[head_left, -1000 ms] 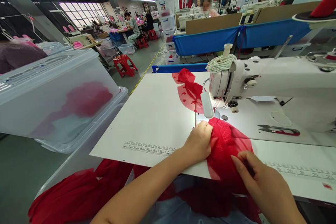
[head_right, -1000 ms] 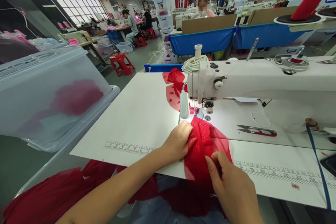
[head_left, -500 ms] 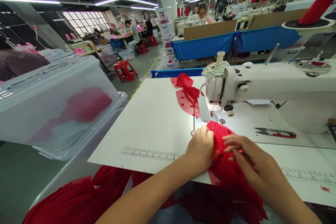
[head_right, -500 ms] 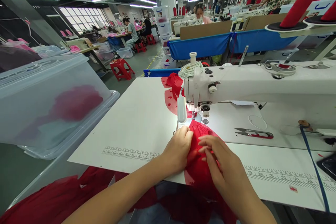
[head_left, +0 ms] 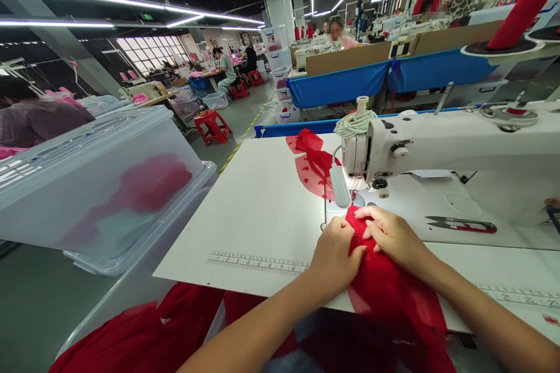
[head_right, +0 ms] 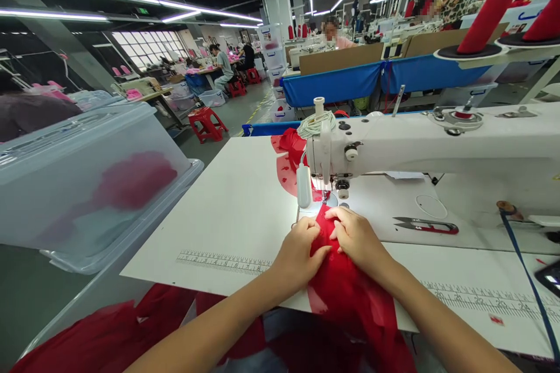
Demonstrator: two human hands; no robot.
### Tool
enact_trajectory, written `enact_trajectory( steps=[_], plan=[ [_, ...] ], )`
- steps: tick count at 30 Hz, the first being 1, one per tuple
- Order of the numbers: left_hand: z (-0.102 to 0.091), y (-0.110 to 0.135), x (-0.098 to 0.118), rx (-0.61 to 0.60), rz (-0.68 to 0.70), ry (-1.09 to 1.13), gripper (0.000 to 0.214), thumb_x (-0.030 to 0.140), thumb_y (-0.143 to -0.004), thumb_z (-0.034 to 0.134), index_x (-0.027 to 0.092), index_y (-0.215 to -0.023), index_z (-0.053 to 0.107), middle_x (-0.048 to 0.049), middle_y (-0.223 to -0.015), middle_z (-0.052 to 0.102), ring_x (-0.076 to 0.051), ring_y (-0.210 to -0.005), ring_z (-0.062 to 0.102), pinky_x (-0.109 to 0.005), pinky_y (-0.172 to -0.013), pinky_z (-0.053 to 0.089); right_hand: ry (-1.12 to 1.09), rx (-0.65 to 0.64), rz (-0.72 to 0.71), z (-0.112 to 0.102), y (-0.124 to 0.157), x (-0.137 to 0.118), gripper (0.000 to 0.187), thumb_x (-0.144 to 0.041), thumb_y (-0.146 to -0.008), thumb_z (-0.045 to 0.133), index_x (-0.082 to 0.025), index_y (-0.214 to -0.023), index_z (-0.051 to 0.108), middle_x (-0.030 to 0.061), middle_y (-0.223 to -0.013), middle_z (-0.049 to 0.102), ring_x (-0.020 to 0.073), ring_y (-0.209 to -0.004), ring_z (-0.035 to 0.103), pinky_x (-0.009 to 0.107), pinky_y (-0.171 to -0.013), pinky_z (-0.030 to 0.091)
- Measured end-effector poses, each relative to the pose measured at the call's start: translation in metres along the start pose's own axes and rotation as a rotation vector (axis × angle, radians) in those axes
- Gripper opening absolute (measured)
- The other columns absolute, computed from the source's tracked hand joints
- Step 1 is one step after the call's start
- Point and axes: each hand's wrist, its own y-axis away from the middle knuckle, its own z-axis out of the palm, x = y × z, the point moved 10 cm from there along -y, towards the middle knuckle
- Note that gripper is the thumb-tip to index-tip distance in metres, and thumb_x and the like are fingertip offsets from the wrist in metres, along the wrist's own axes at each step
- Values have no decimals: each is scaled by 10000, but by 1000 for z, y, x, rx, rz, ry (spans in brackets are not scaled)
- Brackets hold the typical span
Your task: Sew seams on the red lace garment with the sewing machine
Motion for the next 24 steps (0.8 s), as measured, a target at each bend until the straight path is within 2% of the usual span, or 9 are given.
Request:
enact_trajectory(
  steps=[2, 5, 7, 11, 13, 15, 19, 22, 24],
  plan=[
    [-2, -1, -9, 32, -22, 167, 230, 218, -851, 583, 218, -733, 386, -10, -858, 525, -185, -830, 521, -350, -827, 482, -18, -60, -31, 4, -1, -1, 299, -242, -839, 366, -225, -904, 657, 47, -889, 737, 166, -568, 652, 299, -515, 553],
    [-12, -6, -29, 44, -129, 487, 223, 369, -942, 459, 227, -789, 379, 10, -765, 518, -159, -721, 542, -322, -752, 503, 24, -91, -96, 3, -1, -2, 251, -280, -871, 399, -231, -883, 645, 76, -1052, 756, 160, -558, 616, 347, -623, 563],
    [-24, -13, -39, 52, -178, 543, 253, 427, -976, 380, 236, -814, 343, 28, -712, 492, -138, -635, 532, -296, -683, 502, 109, -107, -156, 4, 0, -3, 235, -294, -898, 403, -233, -869, 628, 93, -1167, 741, 162, -589, 625, 347, -640, 548],
    [-55, -34, -55, 84, -200, 361, 148, 341, -978, 408, 232, -880, 388, 76, -627, 393, -112, -510, 422, -235, -557, 410, 289, -169, -333, 14, 5, -7, 265, -235, -947, 351, -232, -886, 609, 104, -1196, 737, 221, -860, 721, 342, -714, 547],
    [-67, -44, -58, 116, -189, 219, 42, 226, -937, 469, 227, -927, 429, 76, -622, 384, -130, -525, 416, -247, -562, 394, 350, -143, -406, 17, 7, -6, 278, -183, -943, 338, -228, -920, 611, 108, -1281, 708, 244, -1014, 714, 348, -772, 551],
    [-74, -50, -52, 156, -145, 71, 127, 119, -879, 504, 223, -933, 454, 40, -680, 438, -170, -627, 487, -291, -632, 432, 391, -93, -435, 17, 8, -1, 282, -146, -931, 334, -229, -935, 604, 103, -1326, 687, 243, -1026, 711, 346, -766, 549],
    [-58, -50, -21, 136, 24, -122, 153, 69, -879, 475, 219, -847, 478, -73, -922, 561, -246, -944, 571, -376, -841, 486, 410, -53, -462, 17, 9, 4, 274, -107, -889, 341, -234, -902, 584, 91, -1274, 709, 225, -903, 708, 331, -699, 529],
    [-23, -41, 9, -48, 265, -306, 79, 177, -952, 469, 207, -917, 533, -99, -992, 610, -248, -929, 588, -381, -842, 518, 389, -88, -463, 16, 8, 3, 294, -84, -870, 354, -234, -935, 599, 78, -1206, 730, 208, -896, 702, 312, -725, 524],
    [-1, -32, 16, -149, 399, -503, 124, 255, -990, 454, 180, -977, 553, -115, -1002, 629, -252, -859, 598, -389, -763, 540, 375, -94, -463, 13, 6, 1, 286, -77, -864, 363, -235, -923, 594, 70, -1110, 748, 198, -860, 699, 301, -728, 521]
  ],
)
